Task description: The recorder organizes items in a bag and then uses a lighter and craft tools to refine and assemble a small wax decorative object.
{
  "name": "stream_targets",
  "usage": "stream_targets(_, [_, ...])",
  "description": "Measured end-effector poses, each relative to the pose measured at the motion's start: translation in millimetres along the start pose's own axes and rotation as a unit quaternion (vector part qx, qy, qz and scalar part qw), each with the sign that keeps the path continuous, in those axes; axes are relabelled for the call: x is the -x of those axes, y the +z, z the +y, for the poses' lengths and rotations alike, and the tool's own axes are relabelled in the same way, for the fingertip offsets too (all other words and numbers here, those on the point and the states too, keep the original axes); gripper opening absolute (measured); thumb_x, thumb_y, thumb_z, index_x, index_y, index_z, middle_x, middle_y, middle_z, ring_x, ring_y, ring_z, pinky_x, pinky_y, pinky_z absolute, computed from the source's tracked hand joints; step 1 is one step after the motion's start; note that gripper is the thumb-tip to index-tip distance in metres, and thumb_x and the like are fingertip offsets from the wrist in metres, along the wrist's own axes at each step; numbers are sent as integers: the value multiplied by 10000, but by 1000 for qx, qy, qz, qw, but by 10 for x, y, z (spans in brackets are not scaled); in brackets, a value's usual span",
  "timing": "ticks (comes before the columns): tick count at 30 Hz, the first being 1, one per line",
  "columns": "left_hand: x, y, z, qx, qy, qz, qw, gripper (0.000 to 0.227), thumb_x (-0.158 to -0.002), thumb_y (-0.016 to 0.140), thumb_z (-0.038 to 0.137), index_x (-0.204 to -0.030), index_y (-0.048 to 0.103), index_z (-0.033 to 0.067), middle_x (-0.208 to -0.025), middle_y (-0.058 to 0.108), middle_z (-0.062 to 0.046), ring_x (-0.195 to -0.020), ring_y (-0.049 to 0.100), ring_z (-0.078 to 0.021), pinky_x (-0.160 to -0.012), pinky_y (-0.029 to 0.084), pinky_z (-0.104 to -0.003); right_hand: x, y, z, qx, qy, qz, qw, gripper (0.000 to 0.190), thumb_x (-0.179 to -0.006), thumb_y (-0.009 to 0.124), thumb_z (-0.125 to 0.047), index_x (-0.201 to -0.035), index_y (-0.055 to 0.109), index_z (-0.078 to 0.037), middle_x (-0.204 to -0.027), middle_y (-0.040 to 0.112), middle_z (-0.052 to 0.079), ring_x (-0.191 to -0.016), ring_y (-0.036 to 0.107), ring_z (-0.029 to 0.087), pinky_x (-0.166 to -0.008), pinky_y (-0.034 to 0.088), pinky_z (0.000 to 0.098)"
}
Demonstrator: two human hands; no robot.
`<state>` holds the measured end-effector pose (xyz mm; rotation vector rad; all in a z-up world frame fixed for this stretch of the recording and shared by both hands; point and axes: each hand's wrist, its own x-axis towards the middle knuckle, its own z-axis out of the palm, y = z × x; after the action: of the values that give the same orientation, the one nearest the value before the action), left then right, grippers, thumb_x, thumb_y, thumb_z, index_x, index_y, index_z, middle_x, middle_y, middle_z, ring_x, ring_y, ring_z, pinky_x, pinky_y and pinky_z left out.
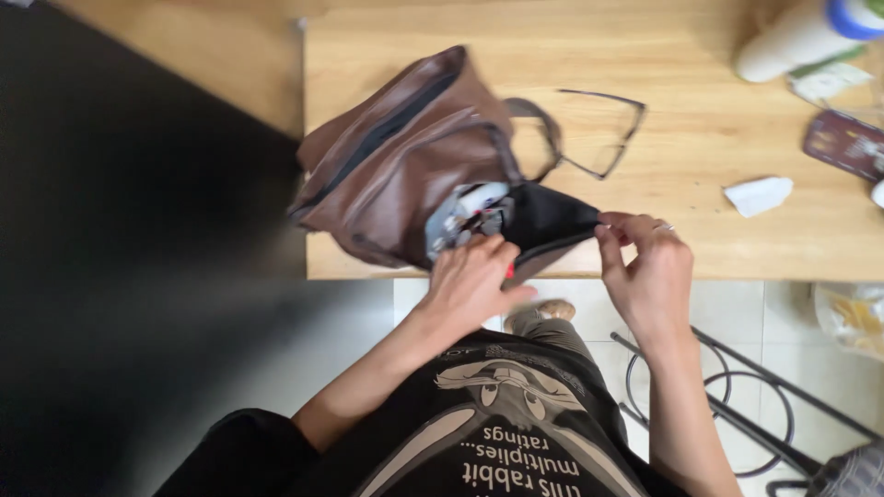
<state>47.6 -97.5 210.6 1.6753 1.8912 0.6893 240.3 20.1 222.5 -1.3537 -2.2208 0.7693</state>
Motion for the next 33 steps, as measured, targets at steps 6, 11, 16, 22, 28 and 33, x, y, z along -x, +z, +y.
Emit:
stream_targets(6, [-145, -194, -414, -244, -117, 12, 963, 270, -872, 677, 418, -801, 752, 168, -781, 734, -129, -726, 714, -361, -668, 561, -513, 472, -610, 832, -5, 79, 44, 996, 133, -937, 717, -126, -1001, 766, -20, -947, 750, 156, -536, 618, 260, -622, 526, 396])
stream_targets(11, [54, -290, -1337, -443, -367, 96, 812, 435, -828, 810, 485, -1005, 805, 88, -980, 764, -211, -903, 734, -420, -722, 594, -538, 1035, -1172, 1831, 47, 135, 77, 987, 158, -881, 697, -125, -999, 776, -55, -809, 747, 135, -708, 685, 313, -717, 546, 446])
stream_targets(16, [-571, 434, 254, -348, -163, 239, 892, 527, -969, 806, 448, -1113, 672, -41, -913, 739, -190, -860, 716, -359, -758, 569, -492, 1561, -1897, 2510, 66, 201, 112, 971, 184, -877, 700, -144, -1029, 770, -68, -837, 750, 130, -798, 701, 329, -730, 544, 452])
stream_targets(22, [-1767, 2545, 1998, 117, 89, 21, 989, 249, -1103, 508, 272, -1089, 596, 40, -948, 637, -60, -881, 587, -152, -809, 489, -330, 2436, -2829, 2977, 146, 279, 212, 925, 293, -857, 733, -199, -1109, 746, -49, -974, 749, 146, -938, 687, 353, -841, 532, 473])
stream_targets(28, [-2116, 4108, 4028, 359, 38, -352, 864, 317, -1081, 434, 341, -983, 595, 87, -847, 580, -4, -714, 492, -77, -614, 422, -238, 4129, -2929, 3553, 254, 541, 257, 760, 500, -862, 758, -362, -1257, 718, -57, -1156, 730, 188, -1060, 698, 363, -937, 551, 460])
stream_targets(33, [-2208, 5522, 5140, 410, 16, -535, 739, 335, -1063, 435, 325, -903, 578, 68, -768, 562, -8, -615, 490, -84, -534, 421, -239, 4975, -2464, 3922, 251, 732, 214, 596, 550, -823, 774, -475, -1270, 750, -155, -1182, 745, 160, -1107, 711, 368, -987, 546, 491])
